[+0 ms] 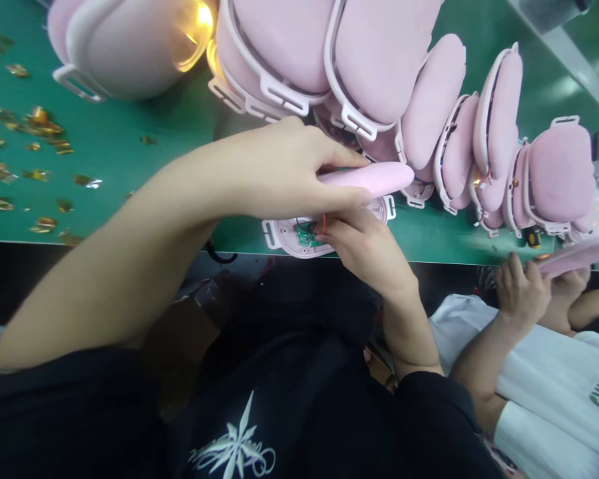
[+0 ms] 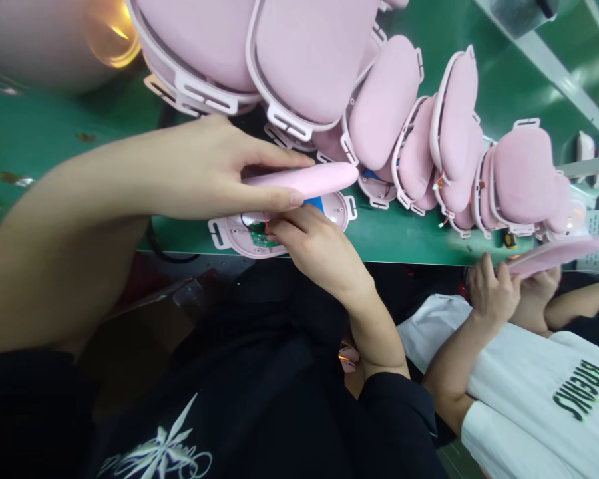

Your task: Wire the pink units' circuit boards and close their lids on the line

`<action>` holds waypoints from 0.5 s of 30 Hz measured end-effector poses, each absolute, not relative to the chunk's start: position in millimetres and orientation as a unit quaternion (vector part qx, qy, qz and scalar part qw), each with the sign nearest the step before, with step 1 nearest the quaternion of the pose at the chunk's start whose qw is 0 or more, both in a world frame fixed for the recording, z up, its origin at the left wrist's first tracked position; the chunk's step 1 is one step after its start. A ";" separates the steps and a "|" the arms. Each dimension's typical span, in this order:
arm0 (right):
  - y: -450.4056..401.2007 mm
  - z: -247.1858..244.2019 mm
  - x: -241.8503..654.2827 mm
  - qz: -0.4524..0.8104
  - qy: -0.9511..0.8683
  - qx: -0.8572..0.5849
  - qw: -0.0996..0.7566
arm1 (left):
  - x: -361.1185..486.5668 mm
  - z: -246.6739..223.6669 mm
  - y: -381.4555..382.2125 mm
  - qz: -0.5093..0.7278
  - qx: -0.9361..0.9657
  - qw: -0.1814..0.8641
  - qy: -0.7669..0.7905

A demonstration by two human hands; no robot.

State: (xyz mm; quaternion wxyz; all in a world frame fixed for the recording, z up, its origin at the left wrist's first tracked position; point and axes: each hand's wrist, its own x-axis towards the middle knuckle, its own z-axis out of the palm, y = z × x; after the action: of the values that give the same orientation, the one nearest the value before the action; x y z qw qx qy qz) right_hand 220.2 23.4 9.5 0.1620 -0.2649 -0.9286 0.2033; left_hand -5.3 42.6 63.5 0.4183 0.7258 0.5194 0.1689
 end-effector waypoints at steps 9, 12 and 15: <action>17.7 -7.6 225.1 0.133 -0.922 -0.304 0.201 | -6.4 61.0 42.2 0.173 0.734 0.417 0.508; 16.9 -6.2 225.7 0.135 -0.919 -0.313 0.197 | -8.1 56.8 41.8 0.185 0.740 0.409 0.501; 17.1 -3.9 225.4 0.136 -0.920 -0.306 0.202 | -9.1 54.2 41.5 0.194 0.739 0.407 0.500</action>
State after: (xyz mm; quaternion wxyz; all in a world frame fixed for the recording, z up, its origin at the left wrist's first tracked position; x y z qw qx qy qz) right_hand 225.4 17.1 -3.9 0.2018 -0.3063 -0.9204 0.1357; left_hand -9.1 41.5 54.2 0.4068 0.7393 0.5005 0.1936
